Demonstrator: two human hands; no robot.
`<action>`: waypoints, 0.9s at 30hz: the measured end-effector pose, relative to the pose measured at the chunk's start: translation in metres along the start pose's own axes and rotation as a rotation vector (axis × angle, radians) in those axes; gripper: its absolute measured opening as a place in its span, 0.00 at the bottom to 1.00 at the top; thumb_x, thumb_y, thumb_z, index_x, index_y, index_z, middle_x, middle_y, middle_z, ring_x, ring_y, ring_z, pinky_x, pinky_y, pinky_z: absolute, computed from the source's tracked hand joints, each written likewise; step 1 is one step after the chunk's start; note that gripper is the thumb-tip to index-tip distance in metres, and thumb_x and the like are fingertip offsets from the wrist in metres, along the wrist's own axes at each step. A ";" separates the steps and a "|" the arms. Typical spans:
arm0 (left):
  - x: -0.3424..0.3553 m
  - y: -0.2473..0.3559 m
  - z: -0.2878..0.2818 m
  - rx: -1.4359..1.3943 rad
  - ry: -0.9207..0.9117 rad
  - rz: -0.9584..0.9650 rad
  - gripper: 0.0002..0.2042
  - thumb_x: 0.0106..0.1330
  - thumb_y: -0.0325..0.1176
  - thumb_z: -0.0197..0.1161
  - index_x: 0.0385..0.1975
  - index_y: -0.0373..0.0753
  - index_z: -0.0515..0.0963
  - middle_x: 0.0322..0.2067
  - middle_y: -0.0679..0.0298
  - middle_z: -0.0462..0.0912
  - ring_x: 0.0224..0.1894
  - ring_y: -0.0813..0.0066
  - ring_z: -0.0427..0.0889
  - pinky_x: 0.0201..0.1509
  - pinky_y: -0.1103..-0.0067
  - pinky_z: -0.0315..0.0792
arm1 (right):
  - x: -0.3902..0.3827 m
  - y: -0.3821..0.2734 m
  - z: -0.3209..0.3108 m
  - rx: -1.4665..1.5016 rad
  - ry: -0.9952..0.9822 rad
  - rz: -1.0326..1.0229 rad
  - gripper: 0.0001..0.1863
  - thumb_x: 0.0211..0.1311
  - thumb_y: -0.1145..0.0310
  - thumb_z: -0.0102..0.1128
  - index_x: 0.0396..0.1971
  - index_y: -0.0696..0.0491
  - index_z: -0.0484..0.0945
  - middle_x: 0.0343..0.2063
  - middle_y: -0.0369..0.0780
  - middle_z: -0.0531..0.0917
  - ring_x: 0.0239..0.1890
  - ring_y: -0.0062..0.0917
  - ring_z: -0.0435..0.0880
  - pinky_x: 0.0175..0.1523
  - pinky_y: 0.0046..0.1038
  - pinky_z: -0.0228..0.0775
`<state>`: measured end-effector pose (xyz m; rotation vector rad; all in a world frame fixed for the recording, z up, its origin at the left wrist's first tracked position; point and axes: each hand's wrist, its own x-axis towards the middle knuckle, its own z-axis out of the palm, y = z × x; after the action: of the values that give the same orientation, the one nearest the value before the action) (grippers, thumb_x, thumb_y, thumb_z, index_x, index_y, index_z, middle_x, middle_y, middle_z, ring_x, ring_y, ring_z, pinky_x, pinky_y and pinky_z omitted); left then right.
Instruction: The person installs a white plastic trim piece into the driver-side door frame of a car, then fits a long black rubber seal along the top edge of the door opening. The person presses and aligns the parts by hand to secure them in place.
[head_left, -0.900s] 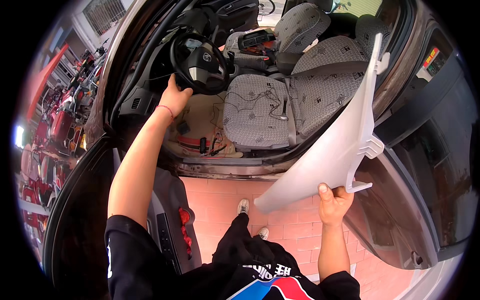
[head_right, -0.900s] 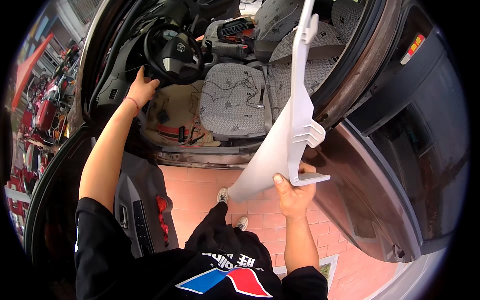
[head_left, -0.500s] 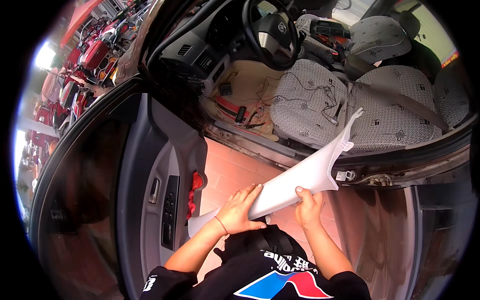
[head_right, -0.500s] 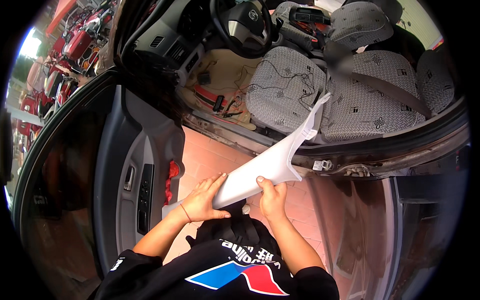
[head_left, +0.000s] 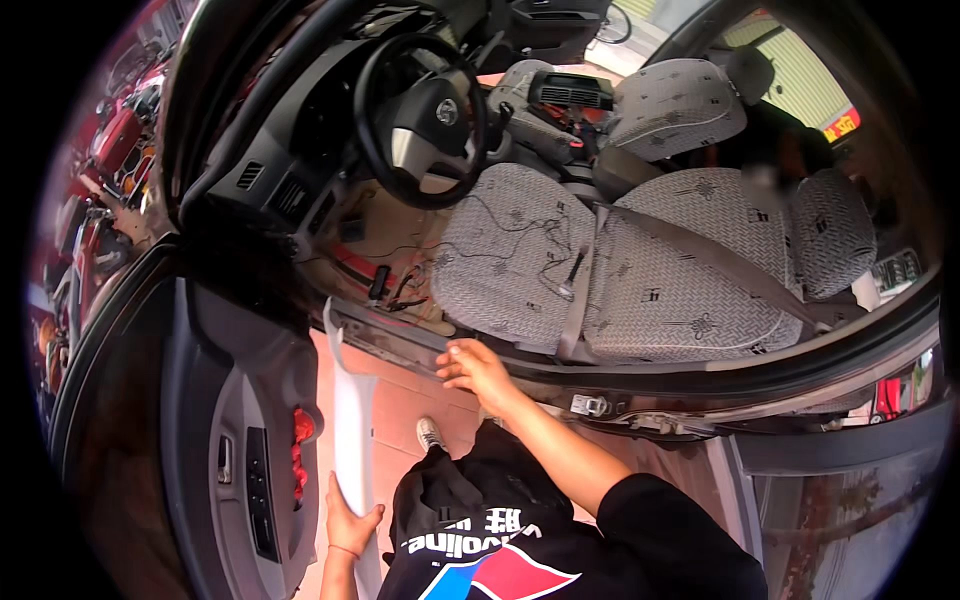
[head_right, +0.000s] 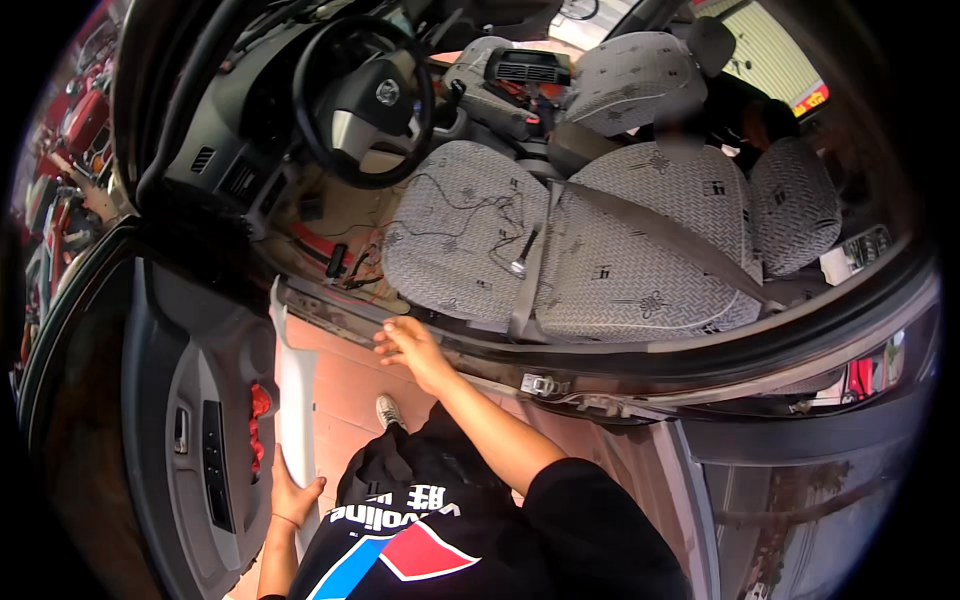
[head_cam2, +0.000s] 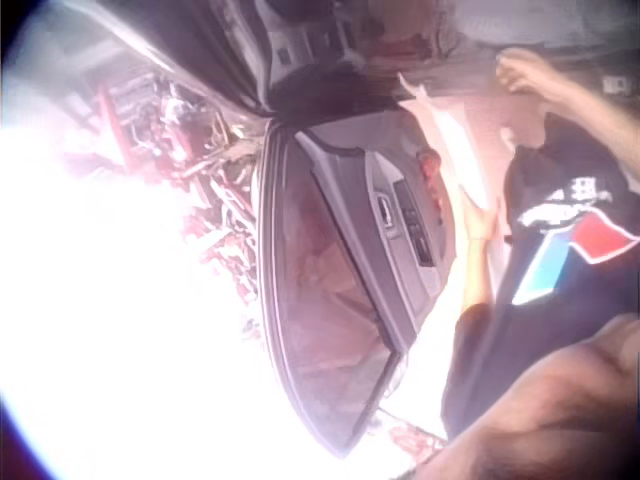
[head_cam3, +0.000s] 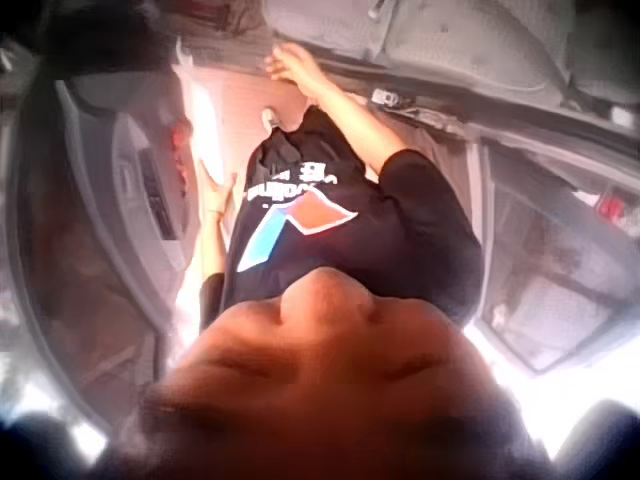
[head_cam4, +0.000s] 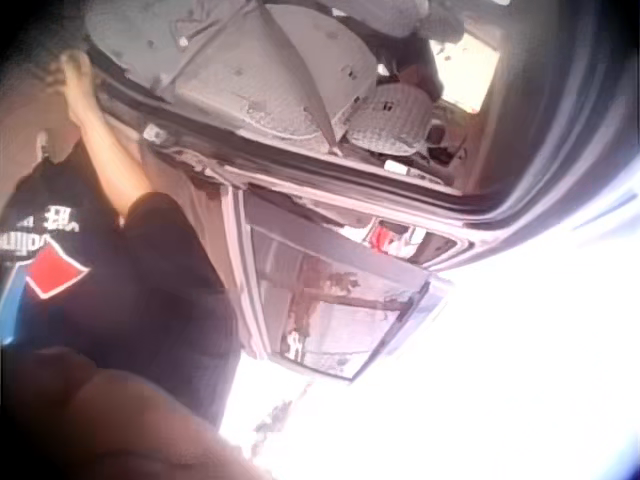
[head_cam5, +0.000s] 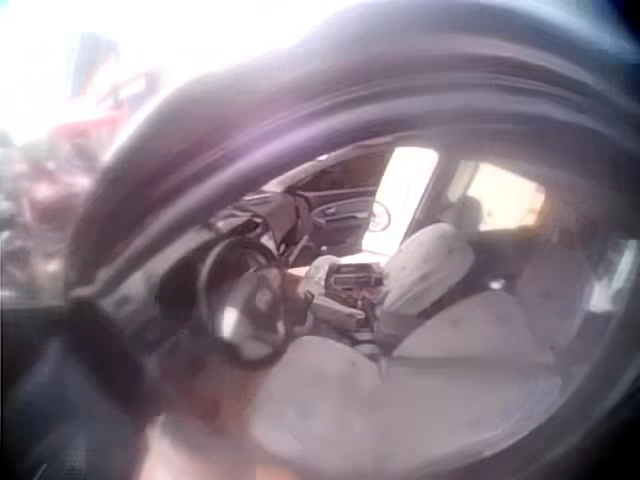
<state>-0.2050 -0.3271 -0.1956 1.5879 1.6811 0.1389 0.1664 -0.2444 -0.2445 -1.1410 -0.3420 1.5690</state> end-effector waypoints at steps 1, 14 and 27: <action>-0.002 -0.013 0.012 0.045 0.051 0.005 0.58 0.45 0.33 0.78 0.75 0.30 0.45 0.65 0.38 0.64 0.65 0.44 0.70 0.70 0.64 0.67 | 0.009 -0.010 0.001 -0.112 -0.006 0.028 0.17 0.76 0.60 0.55 0.54 0.56 0.71 0.44 0.42 0.83 0.43 0.27 0.84 0.45 0.30 0.79; -0.006 -0.014 0.062 -0.078 0.117 -0.262 0.57 0.49 0.38 0.79 0.75 0.30 0.46 0.64 0.37 0.66 0.66 0.44 0.70 0.70 0.66 0.67 | 0.115 -0.034 -0.052 -0.595 -0.086 0.026 0.13 0.70 0.66 0.57 0.47 0.58 0.77 0.34 0.37 0.83 0.30 0.21 0.81 0.32 0.23 0.74; -0.016 -0.008 0.032 -0.071 0.158 -0.242 0.55 0.45 0.41 0.77 0.75 0.37 0.51 0.53 0.42 0.73 0.55 0.44 0.78 0.60 0.62 0.74 | 0.232 -0.099 0.048 -0.995 -0.089 -0.050 0.18 0.67 0.67 0.59 0.53 0.60 0.76 0.40 0.39 0.84 0.40 0.21 0.83 0.40 0.24 0.76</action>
<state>-0.1942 -0.3567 -0.2143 1.3383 1.9544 0.2018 0.2048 0.0089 -0.2601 -1.7709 -1.2939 1.4069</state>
